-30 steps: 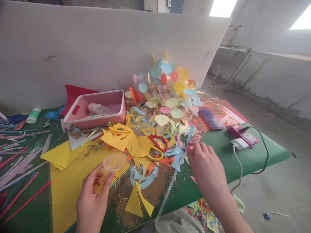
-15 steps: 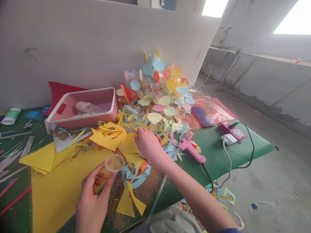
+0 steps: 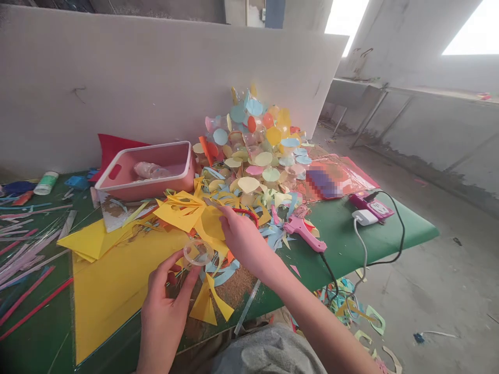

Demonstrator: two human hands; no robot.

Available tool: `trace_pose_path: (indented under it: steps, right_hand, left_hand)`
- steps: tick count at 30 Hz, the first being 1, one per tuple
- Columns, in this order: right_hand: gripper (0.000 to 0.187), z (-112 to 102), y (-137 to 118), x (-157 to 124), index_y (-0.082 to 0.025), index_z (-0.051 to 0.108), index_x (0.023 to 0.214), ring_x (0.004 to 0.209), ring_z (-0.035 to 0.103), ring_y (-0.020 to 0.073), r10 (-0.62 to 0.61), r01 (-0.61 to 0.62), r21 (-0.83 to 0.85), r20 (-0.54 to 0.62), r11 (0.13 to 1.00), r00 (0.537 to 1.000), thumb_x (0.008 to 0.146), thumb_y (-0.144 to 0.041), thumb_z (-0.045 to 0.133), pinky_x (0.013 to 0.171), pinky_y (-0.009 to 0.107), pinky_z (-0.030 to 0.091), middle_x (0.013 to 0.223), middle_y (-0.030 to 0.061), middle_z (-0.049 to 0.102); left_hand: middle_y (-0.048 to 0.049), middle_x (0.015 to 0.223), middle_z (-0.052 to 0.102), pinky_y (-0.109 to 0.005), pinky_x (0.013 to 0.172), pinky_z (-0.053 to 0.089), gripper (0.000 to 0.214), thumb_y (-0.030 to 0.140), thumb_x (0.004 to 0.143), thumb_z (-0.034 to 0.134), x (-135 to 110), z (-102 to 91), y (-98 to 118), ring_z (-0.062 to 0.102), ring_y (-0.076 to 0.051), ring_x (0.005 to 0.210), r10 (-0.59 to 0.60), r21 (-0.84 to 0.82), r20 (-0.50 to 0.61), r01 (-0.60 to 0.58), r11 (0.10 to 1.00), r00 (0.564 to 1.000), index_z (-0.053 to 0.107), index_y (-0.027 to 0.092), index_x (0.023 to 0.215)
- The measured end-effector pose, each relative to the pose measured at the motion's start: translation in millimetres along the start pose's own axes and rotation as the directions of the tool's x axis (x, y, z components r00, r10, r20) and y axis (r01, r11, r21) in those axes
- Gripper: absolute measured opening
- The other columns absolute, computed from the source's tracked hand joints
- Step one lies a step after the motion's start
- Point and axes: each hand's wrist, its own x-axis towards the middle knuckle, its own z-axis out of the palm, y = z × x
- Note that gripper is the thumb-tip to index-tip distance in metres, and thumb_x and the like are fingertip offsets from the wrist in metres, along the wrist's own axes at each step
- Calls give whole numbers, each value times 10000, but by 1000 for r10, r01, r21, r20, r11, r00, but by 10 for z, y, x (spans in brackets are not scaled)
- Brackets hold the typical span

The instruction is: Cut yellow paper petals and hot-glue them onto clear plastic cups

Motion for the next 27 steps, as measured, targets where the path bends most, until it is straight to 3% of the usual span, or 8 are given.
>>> trace_pose_path:
  steps: [2, 7, 12, 21, 27]
  right_hand:
    - [374, 1, -26, -68, -201, 589, 1272, 958, 655, 211, -52, 52, 59, 5, 997, 999, 998, -238, 337, 779, 297, 484, 1110, 99, 703]
    - [402, 22, -139, -315, -233, 602, 1331, 1048, 681, 206, -71, 58, 207, 56, 977, 996, 1020, -296, 355, 890, 323, 509, 1184, 59, 720]
    - [403, 75, -209, -547, -219, 593, 1357, 1273, 579, 199, -147, 131, 311, 27, 941, 989, 1028, -320, 384, 1057, 328, 453, 1382, 48, 622]
    - [412, 131, -207, -743, -187, 569, 1387, 1352, 503, 177, -240, 223, 305, 18, 926, 971, 1035, -299, 387, 1159, 339, 379, 1441, 42, 570]
    - [440, 154, -211, -830, -182, 515, 1436, 1419, 406, 164, -297, 269, 257, 73, 928, 952, 1052, -325, 352, 1206, 331, 308, 1524, 41, 473]
  left_hand:
    - [-70, 950, 616, -322, 770, 522, 414, 533, 818, 651, -20, -5, 0, 585, -209, 865, -1, -5, 4, 1, 1000, 1000, 665, 240, 1110]
    - [-84, 1004, 623, -344, 805, 516, 434, 541, 815, 654, -55, -10, 17, 573, -215, 884, -19, -33, -2, 19, 999, 1000, 658, 234, 1122]
    - [-69, 968, 612, -326, 737, 510, 455, 561, 798, 665, -98, -13, 33, 556, -205, 841, -66, -40, -8, 66, 997, 998, 658, 241, 1121]
    - [-65, 920, 603, -350, 743, 506, 490, 588, 783, 664, -118, -32, 121, 564, -212, 821, -68, -57, -13, 67, 996, 998, 650, 219, 1104]
    - [-41, 899, 586, -327, 712, 495, 435, 550, 799, 651, -144, -9, 9, 548, -192, 776, -11, -53, -58, 8, 999, 998, 657, 244, 1107]
